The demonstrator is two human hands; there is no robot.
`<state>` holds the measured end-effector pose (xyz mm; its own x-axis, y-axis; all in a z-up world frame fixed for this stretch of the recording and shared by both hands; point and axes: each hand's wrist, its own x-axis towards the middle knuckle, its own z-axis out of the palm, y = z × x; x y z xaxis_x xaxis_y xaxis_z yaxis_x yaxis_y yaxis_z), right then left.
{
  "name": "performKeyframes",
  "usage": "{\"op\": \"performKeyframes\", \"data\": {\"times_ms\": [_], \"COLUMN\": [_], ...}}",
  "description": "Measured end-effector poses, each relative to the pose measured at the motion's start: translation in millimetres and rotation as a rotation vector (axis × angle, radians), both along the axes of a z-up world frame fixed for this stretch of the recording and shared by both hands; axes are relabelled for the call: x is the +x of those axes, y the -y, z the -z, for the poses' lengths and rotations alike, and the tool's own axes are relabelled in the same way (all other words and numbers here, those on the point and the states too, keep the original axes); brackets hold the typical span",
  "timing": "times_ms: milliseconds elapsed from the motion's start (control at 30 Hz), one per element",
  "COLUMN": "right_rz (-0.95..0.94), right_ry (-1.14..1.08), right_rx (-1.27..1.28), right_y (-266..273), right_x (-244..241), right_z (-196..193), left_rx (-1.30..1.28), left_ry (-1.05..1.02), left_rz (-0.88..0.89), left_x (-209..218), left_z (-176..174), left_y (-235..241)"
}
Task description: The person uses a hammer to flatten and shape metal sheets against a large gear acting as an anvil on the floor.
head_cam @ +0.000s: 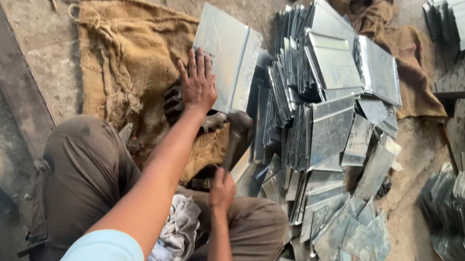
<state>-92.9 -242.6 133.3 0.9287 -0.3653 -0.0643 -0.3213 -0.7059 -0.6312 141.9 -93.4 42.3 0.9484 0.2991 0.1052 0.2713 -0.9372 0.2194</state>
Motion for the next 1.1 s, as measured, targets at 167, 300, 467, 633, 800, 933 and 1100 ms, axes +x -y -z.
{"op": "performKeyframes", "data": {"times_ms": [167,300,467,633,800,933,1100], "right_rz": [0.152,0.03,-0.043,0.009,-0.432,-0.53,-0.338], "right_ry": [0.168,0.36,-0.008,0.254,0.802,1.19,1.131], "right_rx": [0.687,0.699,-0.144,0.652,1.389,0.31,0.472], "right_y": [23.1,29.9,39.4,68.1,93.5,51.0,37.2], "right_x": [-9.7,0.1,16.5,4.7,32.8,38.2,56.7], "right_z": [-24.0,16.8,73.1,-6.1,-192.0,-308.2,-159.2], "left_rx": [-0.079,-0.063,-0.08,-0.02,-0.04,-0.085,-0.107], "left_ry": [-0.032,0.006,0.037,-0.075,-0.101,-0.118,-0.079], "left_rz": [0.016,0.009,0.039,0.046,0.052,0.049,0.033], "left_x": [-2.3,-1.0,4.5,-8.1,-24.7,-28.4,-19.4], "left_z": [0.0,-0.5,0.5,-3.8,-16.5,-22.7,-18.3], "left_y": [0.7,-0.2,-2.6,-5.7,-7.5,-5.5,-8.9]}}
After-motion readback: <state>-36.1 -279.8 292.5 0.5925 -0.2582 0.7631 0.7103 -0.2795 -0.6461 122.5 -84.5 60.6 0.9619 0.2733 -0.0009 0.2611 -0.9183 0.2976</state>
